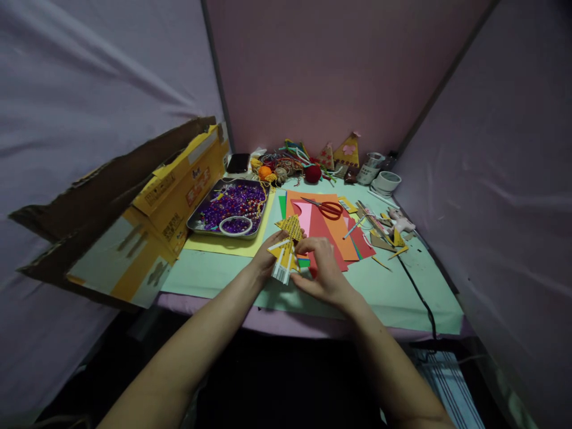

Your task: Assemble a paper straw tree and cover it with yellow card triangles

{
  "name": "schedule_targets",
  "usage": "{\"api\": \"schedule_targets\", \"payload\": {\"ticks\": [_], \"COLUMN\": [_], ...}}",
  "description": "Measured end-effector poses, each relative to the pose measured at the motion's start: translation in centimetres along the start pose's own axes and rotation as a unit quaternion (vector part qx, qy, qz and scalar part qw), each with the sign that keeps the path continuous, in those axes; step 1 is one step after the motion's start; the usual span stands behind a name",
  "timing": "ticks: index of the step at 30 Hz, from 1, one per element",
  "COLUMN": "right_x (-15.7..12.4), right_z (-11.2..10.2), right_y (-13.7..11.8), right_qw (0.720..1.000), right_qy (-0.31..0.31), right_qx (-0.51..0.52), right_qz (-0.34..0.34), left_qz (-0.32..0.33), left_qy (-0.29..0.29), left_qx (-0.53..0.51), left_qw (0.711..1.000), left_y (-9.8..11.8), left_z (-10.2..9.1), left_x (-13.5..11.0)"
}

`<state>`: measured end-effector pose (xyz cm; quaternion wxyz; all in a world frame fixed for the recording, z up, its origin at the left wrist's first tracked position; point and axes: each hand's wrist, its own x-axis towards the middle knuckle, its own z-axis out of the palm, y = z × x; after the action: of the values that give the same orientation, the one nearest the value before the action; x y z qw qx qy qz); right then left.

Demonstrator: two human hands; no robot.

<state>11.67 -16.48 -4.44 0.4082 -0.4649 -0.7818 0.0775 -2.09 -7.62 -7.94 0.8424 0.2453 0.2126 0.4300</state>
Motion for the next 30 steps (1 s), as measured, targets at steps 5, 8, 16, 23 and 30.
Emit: {"api": "schedule_targets", "payload": {"ticks": [5,8,16,23,30], "right_x": [0.3,0.4,0.7,0.8,0.5], "right_z": [-1.2,-1.2,0.2,0.5,1.1], "right_y": [-0.3,0.0,1.3,1.3,1.6], "right_qw": [0.997,0.995,0.993,0.990,0.989], "right_qy": [0.004,0.030,0.090,0.083,0.087], "right_qx": [0.078,0.093,-0.075,-0.111,-0.116], "right_qz": [0.014,0.014,-0.024,-0.028,-0.034], "left_qz": [0.002,0.001,-0.001,0.011,0.007], "left_qy": [-0.009,-0.016,-0.016,-0.015,-0.026], "left_qx": [0.023,0.028,0.067,0.080,0.083], "left_qw": [1.000,0.999,0.998,0.997,0.996], "left_y": [-0.1,-0.1,-0.1,-0.4,-0.5], "left_z": [-0.3,-0.1,0.5,0.5,0.5], "left_x": [0.1,0.0,-0.5,-0.4,-0.6]}}
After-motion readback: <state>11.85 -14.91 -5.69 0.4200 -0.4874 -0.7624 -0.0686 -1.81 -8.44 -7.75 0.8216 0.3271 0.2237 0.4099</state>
